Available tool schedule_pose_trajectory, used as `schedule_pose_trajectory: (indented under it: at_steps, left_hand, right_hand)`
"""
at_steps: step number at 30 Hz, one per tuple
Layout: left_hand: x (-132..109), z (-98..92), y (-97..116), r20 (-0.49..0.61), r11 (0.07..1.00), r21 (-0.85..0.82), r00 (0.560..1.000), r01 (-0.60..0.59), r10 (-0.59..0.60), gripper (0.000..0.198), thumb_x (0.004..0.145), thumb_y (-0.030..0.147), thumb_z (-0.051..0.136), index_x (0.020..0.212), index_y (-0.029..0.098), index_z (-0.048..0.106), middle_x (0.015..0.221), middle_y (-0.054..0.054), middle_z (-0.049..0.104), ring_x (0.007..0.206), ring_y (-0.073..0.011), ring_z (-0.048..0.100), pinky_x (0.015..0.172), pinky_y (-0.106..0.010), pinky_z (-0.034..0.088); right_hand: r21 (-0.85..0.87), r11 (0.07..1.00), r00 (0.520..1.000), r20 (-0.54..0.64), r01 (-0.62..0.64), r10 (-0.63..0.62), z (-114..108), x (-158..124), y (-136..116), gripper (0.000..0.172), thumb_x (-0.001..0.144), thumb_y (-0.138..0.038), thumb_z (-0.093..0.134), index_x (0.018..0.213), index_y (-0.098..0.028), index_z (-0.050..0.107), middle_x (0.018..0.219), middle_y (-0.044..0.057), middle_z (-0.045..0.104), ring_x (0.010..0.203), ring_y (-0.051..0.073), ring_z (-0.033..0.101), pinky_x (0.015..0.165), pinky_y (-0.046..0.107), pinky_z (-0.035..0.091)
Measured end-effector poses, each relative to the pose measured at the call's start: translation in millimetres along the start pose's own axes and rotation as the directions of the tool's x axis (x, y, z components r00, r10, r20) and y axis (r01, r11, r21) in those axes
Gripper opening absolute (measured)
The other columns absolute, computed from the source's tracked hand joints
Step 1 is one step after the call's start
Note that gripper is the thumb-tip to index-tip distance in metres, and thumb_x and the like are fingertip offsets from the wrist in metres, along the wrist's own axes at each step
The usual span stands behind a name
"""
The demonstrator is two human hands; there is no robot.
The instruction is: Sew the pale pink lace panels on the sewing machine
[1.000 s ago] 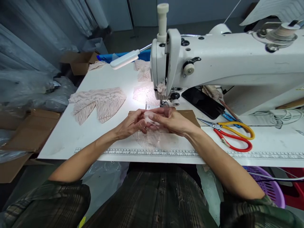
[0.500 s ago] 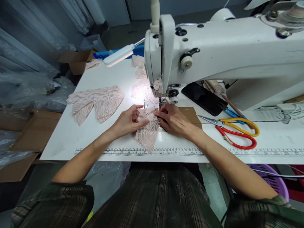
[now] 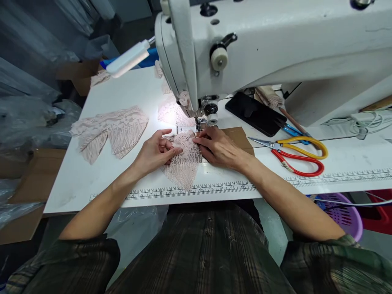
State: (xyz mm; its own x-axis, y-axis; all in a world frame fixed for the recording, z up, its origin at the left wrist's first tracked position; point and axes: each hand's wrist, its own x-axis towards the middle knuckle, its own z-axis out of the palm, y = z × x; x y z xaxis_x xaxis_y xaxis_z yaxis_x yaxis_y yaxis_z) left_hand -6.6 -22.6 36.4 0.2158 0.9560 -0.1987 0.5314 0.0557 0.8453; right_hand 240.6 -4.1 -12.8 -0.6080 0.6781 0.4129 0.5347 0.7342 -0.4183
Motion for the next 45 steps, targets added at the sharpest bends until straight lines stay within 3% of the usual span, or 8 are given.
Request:
schedule_pose_trajectory:
  at_steps: [8, 23, 31, 40, 45]
  left_hand:
    - [-1.3, -12.8, -3.5, 0.044, 0.996, 0.09, 0.999, -0.018, 0.014, 0.063, 0.083, 0.035, 0.076, 0.137, 0.016, 0.049, 0.078, 0.001, 0.069, 0.061, -0.0112, 0.064, 0.054, -0.022, 0.05]
    - [0.9, -11.0, -3.5, 0.043, 0.997, 0.073, 0.999, 0.003, -0.006, 0.064, 0.083, 0.033, 0.077, 0.137, 0.016, 0.049, 0.076, 0.002, 0.069, 0.058, -0.011, 0.066, 0.053, -0.021, 0.051]
    - [-0.2, -11.3, -4.7, 0.051, 0.998, 0.059, 0.998, -0.024, 0.021, 0.063, 0.083, 0.034, 0.075, 0.137, 0.014, 0.049, 0.077, 0.001, 0.07, 0.06, -0.0123, 0.066, 0.055, -0.023, 0.051]
    - [-0.3, -6.0, -5.1, -0.004, 0.993, 0.101, 0.998, -0.059, 0.06, 0.056, 0.087, 0.027, 0.069, 0.137, 0.012, 0.049, 0.073, 0.002, 0.07, 0.061, -0.0131, 0.065, 0.06, -0.026, 0.052]
    - [1.1, -4.8, -5.9, 0.003, 0.993, 0.101, 0.998, -0.064, 0.064, 0.057, 0.087, 0.027, 0.068, 0.138, 0.011, 0.048, 0.072, 0.001, 0.071, 0.062, -0.0136, 0.066, 0.062, -0.027, 0.053]
  right_hand:
    - [-0.037, 0.999, 0.998, 0.045, -0.03, 0.031, -0.8, 0.4, -4.9, 0.041, 0.099, -0.027, 0.044, 0.134, -0.025, 0.064, 0.117, 0.012, 0.061, 0.107, 0.026, 0.056, 0.1, 0.051, 0.051]
    - [-0.04, 0.999, 0.997, 0.069, -0.031, 0.034, -4.0, -2.5, -4.2, 0.042, 0.097, -0.021, 0.045, 0.132, -0.025, 0.066, 0.119, 0.014, 0.059, 0.113, 0.026, 0.055, 0.102, 0.05, 0.05]
    - [0.028, 0.997, 0.986, 0.148, 0.067, -0.07, -15.9, -5.4, -0.3, 0.036, 0.095, -0.023, 0.051, 0.124, -0.031, 0.072, 0.122, 0.011, 0.06, 0.118, 0.026, 0.056, 0.102, 0.051, 0.049]
    - [0.042, 0.999, 0.979, 0.204, -0.006, -0.003, -21.7, -4.1, -3.3, 0.036, 0.095, -0.026, 0.053, 0.125, -0.033, 0.073, 0.124, 0.01, 0.06, 0.114, 0.027, 0.056, 0.097, 0.05, 0.05]
    - [-0.032, 0.997, 0.982, 0.174, -0.066, 0.071, -17.5, 8.2, -8.4, 0.041, 0.099, -0.032, 0.049, 0.137, -0.026, 0.064, 0.113, 0.014, 0.06, 0.104, 0.026, 0.059, 0.09, 0.045, 0.054]
